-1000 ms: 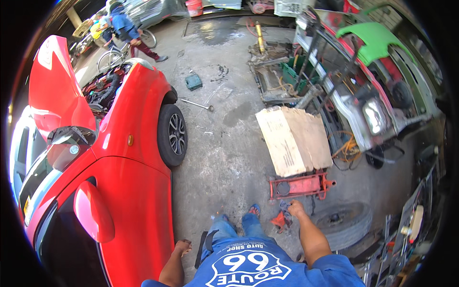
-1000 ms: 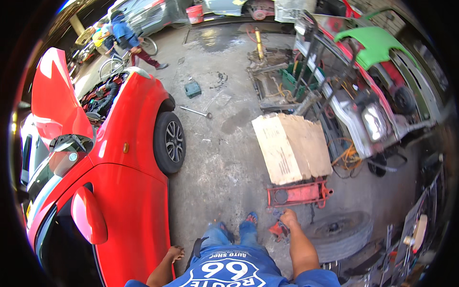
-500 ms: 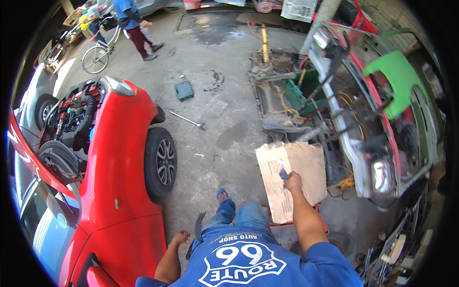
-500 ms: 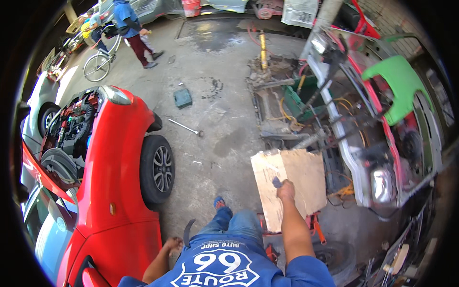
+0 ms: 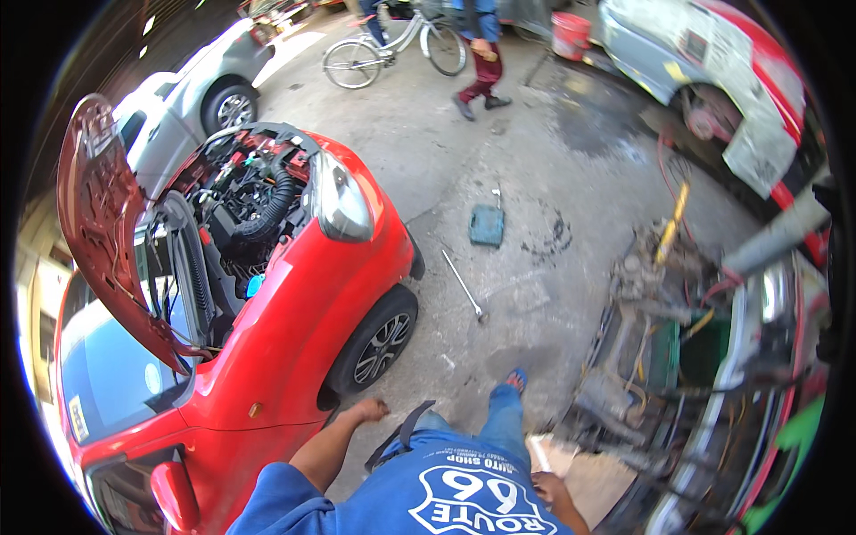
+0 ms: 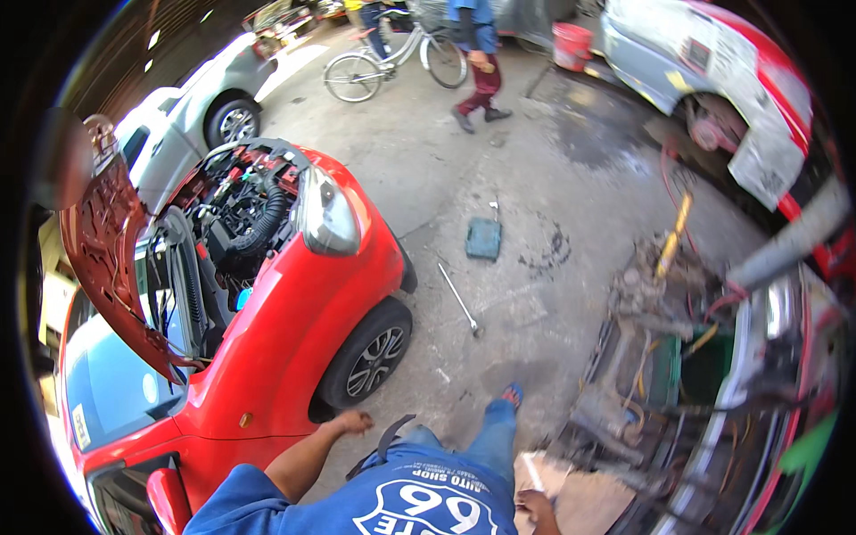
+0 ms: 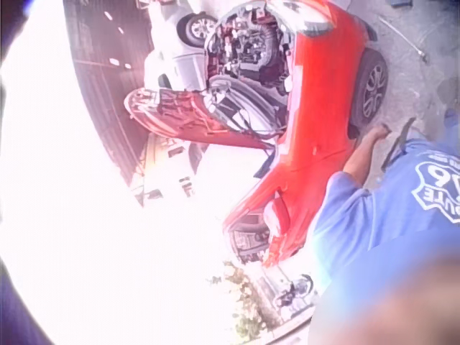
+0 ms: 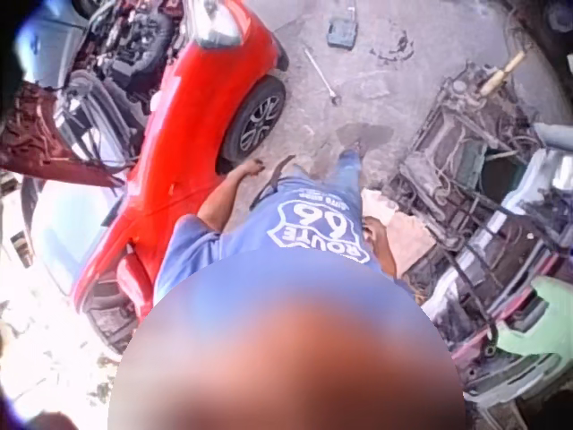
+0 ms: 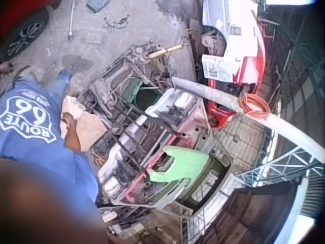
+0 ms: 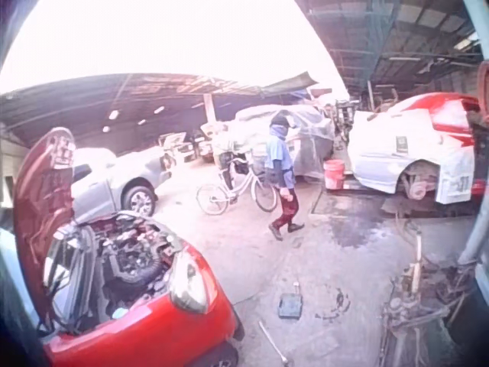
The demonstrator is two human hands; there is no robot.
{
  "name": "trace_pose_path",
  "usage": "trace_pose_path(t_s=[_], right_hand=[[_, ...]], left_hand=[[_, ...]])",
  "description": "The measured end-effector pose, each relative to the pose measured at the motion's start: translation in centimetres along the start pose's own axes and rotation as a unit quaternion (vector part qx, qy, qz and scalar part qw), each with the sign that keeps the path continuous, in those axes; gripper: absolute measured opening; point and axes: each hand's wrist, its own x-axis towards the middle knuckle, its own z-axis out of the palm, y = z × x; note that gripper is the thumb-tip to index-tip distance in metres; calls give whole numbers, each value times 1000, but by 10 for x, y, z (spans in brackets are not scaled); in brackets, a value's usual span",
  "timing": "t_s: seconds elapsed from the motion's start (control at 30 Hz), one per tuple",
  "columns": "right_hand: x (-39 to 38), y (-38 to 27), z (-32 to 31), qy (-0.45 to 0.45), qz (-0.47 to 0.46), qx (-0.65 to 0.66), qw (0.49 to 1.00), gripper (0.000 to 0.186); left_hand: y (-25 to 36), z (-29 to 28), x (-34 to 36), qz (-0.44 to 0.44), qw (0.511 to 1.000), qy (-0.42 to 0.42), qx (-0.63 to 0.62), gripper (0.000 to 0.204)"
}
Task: The person lowers a red car with a floor jack, retrieves a funnel, and pours engine oil into the engine. The person then places the funnel back into the engine opening.
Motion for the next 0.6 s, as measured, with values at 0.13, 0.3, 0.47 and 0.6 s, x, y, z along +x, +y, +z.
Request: trace_pose_path(t_s=[0.13,0.3,0.47,0.6], right_hand=[[-48,-183,10,-69,44,118,990,55],[-75,-372,57,-98,82,-341,931,63],[-102,-507,103,-53,17,-516,855,68],[-145,-606,126,-20,-50,-600,798,67]], left_hand=[[41,40,-13,-96,968,-36,-228,67],[97,26,-30,-156,890,-140,-405,72],[121,-59,1,-75,841,-198,-497,62],[127,-137,36,-49,840,-251,-477,47]])
